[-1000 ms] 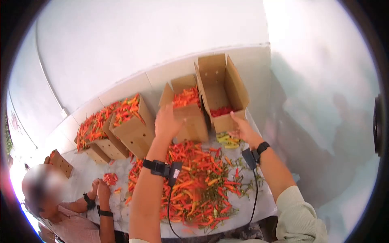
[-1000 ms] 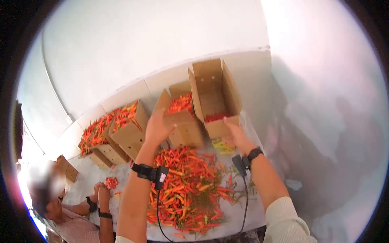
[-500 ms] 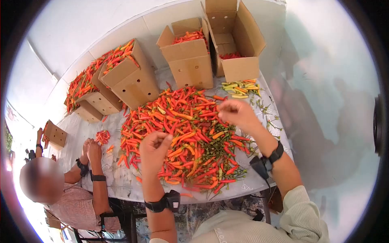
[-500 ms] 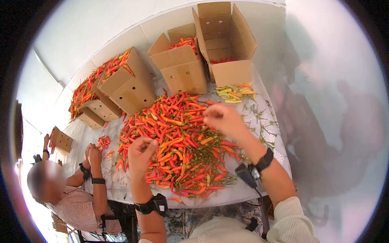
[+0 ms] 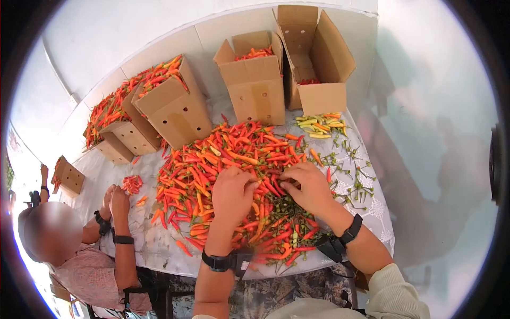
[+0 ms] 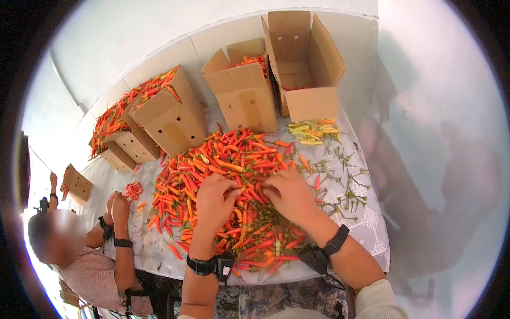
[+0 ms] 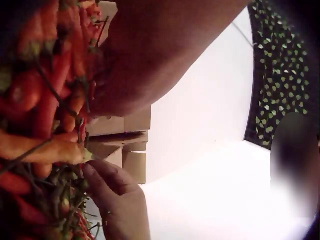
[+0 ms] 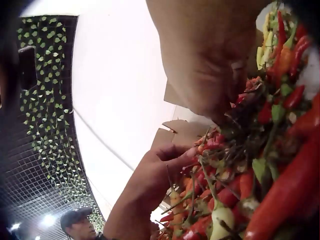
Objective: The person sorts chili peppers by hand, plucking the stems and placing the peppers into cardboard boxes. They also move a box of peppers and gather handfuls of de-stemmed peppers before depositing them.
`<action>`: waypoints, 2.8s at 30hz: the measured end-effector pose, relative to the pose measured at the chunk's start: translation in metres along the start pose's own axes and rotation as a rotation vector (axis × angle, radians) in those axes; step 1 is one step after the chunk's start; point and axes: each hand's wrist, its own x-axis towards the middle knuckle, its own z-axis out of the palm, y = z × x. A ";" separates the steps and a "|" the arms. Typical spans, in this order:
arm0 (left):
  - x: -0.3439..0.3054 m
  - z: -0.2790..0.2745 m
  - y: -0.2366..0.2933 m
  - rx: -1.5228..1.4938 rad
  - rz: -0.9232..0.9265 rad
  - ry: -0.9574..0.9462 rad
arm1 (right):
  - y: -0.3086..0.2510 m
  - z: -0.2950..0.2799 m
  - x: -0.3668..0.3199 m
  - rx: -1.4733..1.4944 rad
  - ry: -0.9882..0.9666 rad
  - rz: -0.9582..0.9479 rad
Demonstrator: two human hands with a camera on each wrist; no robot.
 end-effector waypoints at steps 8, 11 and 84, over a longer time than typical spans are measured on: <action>-0.007 -0.001 0.001 -0.021 0.080 0.044 | -0.011 0.020 0.006 0.030 0.083 -0.213; -0.009 -0.001 0.002 -0.013 0.096 0.032 | -0.013 0.027 0.010 0.000 0.085 -0.238; -0.019 0.012 0.015 -0.685 0.105 -0.035 | -0.024 -0.005 -0.003 0.549 0.035 0.017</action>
